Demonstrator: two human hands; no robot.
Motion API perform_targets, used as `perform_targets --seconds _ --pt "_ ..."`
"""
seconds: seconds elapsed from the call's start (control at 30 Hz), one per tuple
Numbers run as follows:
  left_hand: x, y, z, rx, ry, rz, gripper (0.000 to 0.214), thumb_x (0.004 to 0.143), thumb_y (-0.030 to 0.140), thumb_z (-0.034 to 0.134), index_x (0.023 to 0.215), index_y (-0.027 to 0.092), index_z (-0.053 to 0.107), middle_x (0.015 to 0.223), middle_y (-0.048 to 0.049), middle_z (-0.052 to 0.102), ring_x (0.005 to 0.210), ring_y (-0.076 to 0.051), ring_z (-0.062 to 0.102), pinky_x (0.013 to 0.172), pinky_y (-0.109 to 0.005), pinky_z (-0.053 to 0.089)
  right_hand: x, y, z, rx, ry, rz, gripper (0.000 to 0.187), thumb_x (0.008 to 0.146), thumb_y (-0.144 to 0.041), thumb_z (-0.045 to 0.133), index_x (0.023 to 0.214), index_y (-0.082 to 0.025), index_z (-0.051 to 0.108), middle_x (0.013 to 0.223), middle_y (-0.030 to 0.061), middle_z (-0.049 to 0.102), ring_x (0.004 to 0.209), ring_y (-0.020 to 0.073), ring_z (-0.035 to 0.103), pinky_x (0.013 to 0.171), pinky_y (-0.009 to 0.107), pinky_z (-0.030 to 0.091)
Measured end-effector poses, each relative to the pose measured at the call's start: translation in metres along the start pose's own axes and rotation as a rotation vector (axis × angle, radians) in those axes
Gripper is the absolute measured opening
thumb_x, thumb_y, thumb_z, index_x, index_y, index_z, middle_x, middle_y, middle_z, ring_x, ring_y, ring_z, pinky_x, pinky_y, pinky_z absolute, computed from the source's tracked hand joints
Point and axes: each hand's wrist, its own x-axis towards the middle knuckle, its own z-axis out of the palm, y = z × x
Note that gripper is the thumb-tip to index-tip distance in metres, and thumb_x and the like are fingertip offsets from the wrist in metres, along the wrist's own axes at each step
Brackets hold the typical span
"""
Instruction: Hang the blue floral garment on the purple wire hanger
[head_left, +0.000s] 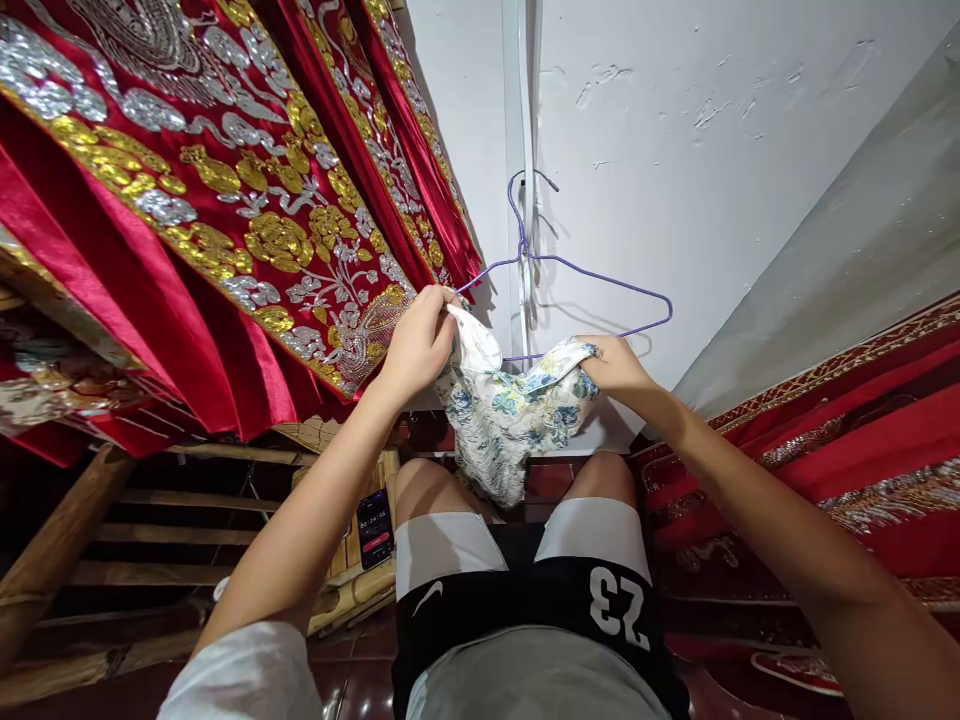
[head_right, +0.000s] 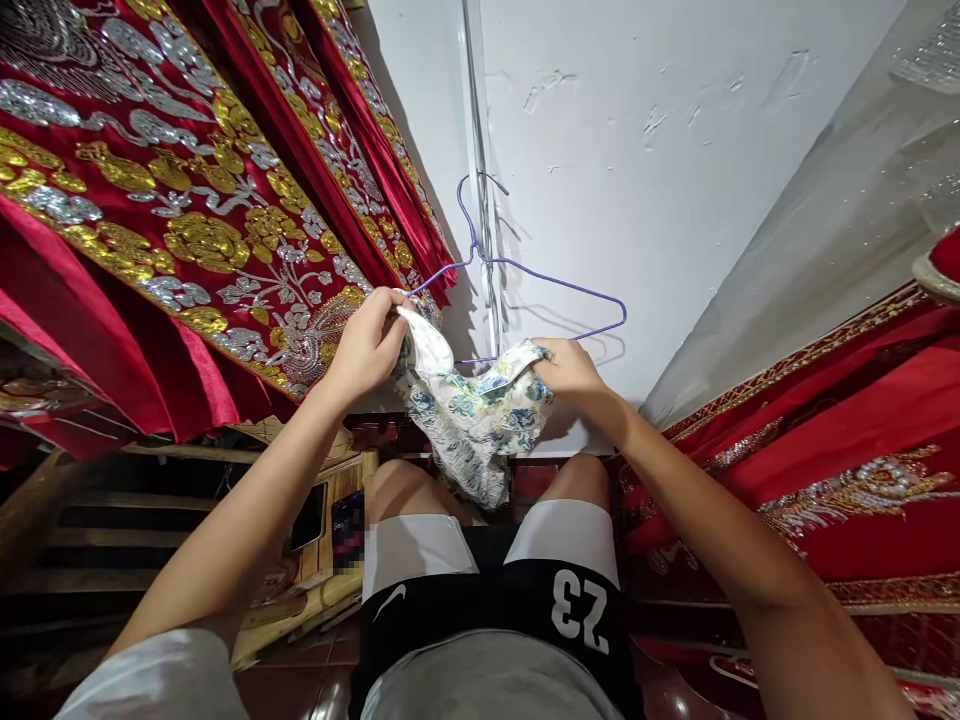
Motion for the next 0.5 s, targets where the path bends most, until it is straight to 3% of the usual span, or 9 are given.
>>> perform_targets --seconds 0.07,0.13,0.23,0.3,0.43,0.5 --pt "0.013 -0.002 0.002 -0.010 -0.033 0.015 0.023 0.086 0.008 0.045 0.102 0.021 0.056 0.101 -0.0064 0.068 0.093 -0.021 0.062 0.087 -0.034 0.048 -0.004 -0.001 -0.001 -0.036 0.025 -0.019 0.024 0.074 -0.020 0.050 0.084 -0.019 0.071 0.075 0.0024 0.069 0.069 0.0193 0.058 0.064 0.029 0.040" --pt "0.018 -0.007 0.002 -0.023 -0.070 0.036 0.028 0.083 0.005 0.044 0.102 0.020 0.058 0.098 -0.0053 0.068 0.089 -0.020 0.062 0.085 -0.034 0.049 -0.007 0.000 -0.009 -0.061 0.143 -0.004 0.044 0.073 -0.019 0.053 0.113 -0.022 0.071 0.077 0.0016 0.070 0.068 0.0203 0.059 0.065 0.031 0.042" --pt "0.013 -0.014 -0.001 -0.003 -0.145 0.103 0.028 0.082 0.003 0.043 0.096 0.020 0.060 0.097 -0.0065 0.066 0.091 -0.022 0.061 0.085 -0.036 0.049 -0.008 0.012 -0.030 -0.052 0.427 0.053 0.085 0.073 -0.021 0.060 0.155 -0.024 0.040 0.078 0.0014 0.069 0.064 0.0214 0.058 0.064 0.034 0.046" --pt "0.008 -0.014 -0.003 0.009 -0.168 0.147 0.029 0.080 0.001 0.041 0.093 0.020 0.059 0.096 -0.0073 0.064 0.092 -0.022 0.060 0.085 -0.037 0.049 -0.004 0.023 -0.046 -0.069 0.501 0.084 0.094 0.071 -0.022 0.066 0.159 -0.022 0.032 0.079 0.0030 0.068 0.065 0.0219 0.058 0.065 0.037 0.048" --pt "0.000 -0.009 -0.001 0.006 -0.160 0.193 0.032 0.078 -0.002 0.040 0.093 0.020 0.056 0.098 -0.0076 0.060 0.092 -0.021 0.058 0.084 -0.035 0.049 0.010 0.041 -0.072 -0.168 0.372 0.126 0.075 0.068 -0.025 0.073 0.142 -0.018 0.058 0.079 0.0061 0.066 0.070 0.0249 0.061 0.069 0.042 0.050" --pt "-0.001 -0.008 0.001 -0.006 -0.143 0.188 0.032 0.077 -0.003 0.039 0.093 0.020 0.055 0.097 -0.0072 0.059 0.092 -0.021 0.058 0.083 -0.035 0.049 0.016 0.046 -0.077 -0.189 0.384 0.095 0.081 0.070 -0.027 0.074 0.147 -0.018 0.052 0.085 0.0087 0.067 0.074 0.0270 0.062 0.070 0.044 0.051"
